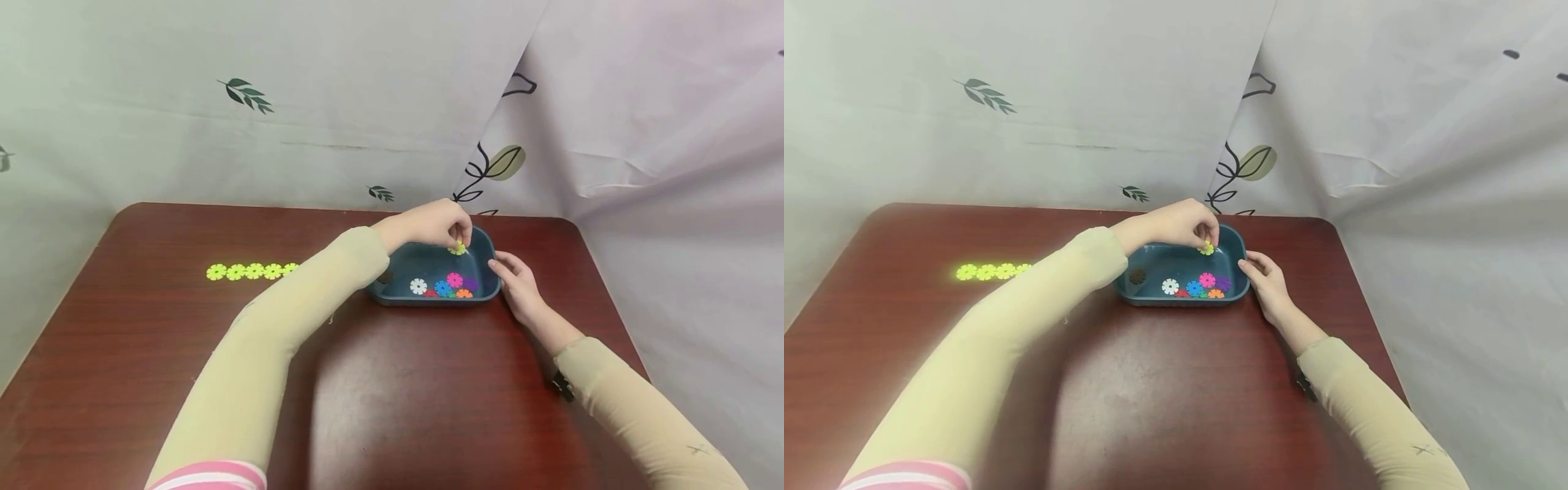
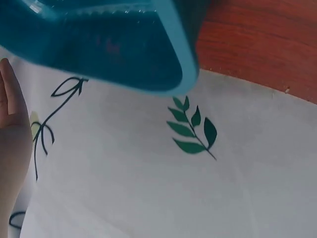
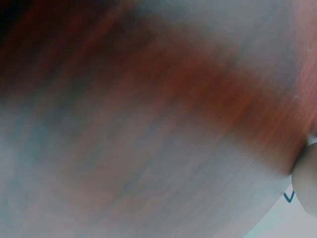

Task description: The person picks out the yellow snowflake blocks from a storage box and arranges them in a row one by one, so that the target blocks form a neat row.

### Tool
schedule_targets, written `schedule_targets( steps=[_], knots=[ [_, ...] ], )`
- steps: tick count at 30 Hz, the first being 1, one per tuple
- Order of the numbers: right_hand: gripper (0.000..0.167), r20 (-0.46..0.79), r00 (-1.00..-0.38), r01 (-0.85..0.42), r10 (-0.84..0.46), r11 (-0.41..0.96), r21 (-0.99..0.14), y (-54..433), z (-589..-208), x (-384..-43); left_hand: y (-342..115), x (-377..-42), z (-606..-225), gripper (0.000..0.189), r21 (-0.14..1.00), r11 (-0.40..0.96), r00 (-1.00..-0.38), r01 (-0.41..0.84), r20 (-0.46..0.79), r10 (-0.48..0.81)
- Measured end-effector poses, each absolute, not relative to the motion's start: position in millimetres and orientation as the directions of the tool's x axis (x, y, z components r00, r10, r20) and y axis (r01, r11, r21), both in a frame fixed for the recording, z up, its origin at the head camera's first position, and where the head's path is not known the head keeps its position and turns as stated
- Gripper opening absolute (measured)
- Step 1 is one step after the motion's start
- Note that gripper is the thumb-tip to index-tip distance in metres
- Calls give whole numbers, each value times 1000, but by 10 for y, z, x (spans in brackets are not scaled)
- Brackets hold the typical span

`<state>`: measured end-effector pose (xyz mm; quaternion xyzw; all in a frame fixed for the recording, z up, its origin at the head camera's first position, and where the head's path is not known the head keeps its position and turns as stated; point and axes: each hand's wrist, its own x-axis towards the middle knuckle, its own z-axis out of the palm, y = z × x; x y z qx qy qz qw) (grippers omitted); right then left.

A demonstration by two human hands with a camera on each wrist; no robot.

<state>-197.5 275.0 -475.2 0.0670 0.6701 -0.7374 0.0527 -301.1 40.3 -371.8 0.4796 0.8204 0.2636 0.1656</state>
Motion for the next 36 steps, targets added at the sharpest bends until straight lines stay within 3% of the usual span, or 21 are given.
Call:
schedule_targets(
  steps=[9,24,36],
  knots=[
    [22,-165,-986,159,25,-158,-975,2737,-4773,-2016,139,-3052,-3624,8,607,393,-517,691,35,855],
    [15,-181,-983,176,24,-134,-975,2740,-4783,-2023,-666,-3099,-3555,7,632,450,-661,631,135,738],
    [20,-156,-988,153,16,-135,-979,2718,-4796,-2021,-1330,-3023,-3628,9,668,531,-776,521,113,620]
  ],
)
